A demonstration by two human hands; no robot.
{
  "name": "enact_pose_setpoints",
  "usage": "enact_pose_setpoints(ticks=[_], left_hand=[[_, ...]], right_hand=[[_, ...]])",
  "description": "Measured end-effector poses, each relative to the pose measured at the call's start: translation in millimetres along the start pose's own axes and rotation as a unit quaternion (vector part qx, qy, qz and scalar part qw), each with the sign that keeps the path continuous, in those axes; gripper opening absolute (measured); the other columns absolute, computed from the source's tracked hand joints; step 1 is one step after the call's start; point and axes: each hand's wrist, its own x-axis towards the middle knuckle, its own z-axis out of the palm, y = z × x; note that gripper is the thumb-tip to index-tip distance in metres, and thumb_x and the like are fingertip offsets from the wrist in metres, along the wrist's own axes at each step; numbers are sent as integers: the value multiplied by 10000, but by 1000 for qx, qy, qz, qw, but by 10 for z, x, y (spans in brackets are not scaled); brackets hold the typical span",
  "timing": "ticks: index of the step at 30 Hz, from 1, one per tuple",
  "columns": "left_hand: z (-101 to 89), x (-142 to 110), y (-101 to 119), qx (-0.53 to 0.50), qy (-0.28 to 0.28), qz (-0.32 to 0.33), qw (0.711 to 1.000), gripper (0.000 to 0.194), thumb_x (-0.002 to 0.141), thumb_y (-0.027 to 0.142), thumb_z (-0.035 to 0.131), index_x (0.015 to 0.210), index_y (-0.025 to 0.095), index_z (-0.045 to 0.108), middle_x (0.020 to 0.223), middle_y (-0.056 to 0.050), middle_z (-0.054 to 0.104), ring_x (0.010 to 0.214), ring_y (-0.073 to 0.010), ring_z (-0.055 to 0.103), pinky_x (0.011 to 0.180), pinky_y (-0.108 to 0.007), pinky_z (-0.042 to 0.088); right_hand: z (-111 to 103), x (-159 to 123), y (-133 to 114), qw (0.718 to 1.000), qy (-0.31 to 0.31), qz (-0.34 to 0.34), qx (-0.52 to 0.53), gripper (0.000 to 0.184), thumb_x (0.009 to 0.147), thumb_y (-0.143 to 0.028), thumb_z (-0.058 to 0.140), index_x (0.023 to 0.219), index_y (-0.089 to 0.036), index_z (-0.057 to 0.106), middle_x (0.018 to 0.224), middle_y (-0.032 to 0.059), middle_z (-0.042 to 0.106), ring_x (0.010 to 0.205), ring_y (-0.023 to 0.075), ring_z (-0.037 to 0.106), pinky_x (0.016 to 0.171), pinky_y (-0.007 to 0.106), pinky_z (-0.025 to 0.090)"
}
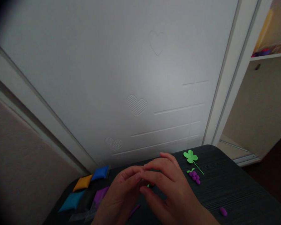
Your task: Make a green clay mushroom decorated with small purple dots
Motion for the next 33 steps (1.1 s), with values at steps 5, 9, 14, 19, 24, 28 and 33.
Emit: enact_pose_setpoints(ticks=[5,9,14,19,24,28,33], left_hand=[[63,-87,45,-2,-7,16,1000,111,769,130,514,791,113,621,825,-52,588,817,-140,514,798,-281,357],[87,-145,69,-13,-30,56,998,125,786,118,484,779,123,609,798,-38,569,789,-123,500,784,-275,351],[76,-173,96,-40,-58,61,996,22,721,141,580,735,141,597,776,-24,557,776,-126,495,758,-268,352],[60,-155,122,-59,-39,38,997,24,702,140,605,719,130,618,767,-26,575,760,-119,509,735,-245,363],[71,-115,117,-63,-26,9,998,71,735,149,579,751,119,641,775,-29,595,767,-111,522,761,-245,365],[70,-105,97,-53,-17,4,998,70,741,154,575,758,123,635,771,-24,596,769,-108,516,771,-248,356],[60,-110,81,-57,-43,7,997,24,708,150,609,723,132,608,759,-19,582,764,-116,504,756,-253,347]], right_hand=[[-55,27,-123,1000,0,-9,2,312,713,-135,574,1015,-196,529,957,38,597,946,146,543,956,405,351],[-141,69,-237,1000,-18,-1,8,290,729,-138,560,1011,-190,526,942,37,604,928,134,549,967,394,343],[-175,131,-299,1000,-11,-5,8,269,719,-133,567,981,-183,534,922,33,612,927,125,557,962,342,365],[-131,132,-266,1000,-1,-11,-3,286,707,-136,573,987,-182,537,941,40,614,941,127,558,953,305,382],[-92,117,-219,1000,12,10,-12,256,723,-129,545,970,-195,551,937,35,619,969,132,551,924,279,407],[-73,115,-206,1000,8,15,-5,239,720,-114,544,949,-180,559,945,36,608,985,112,533,951,241,369],[-77,105,-223,999,22,28,-7,251,711,-107,543,947,-192,562,933,30,612,962,126,548,927,271,397]])
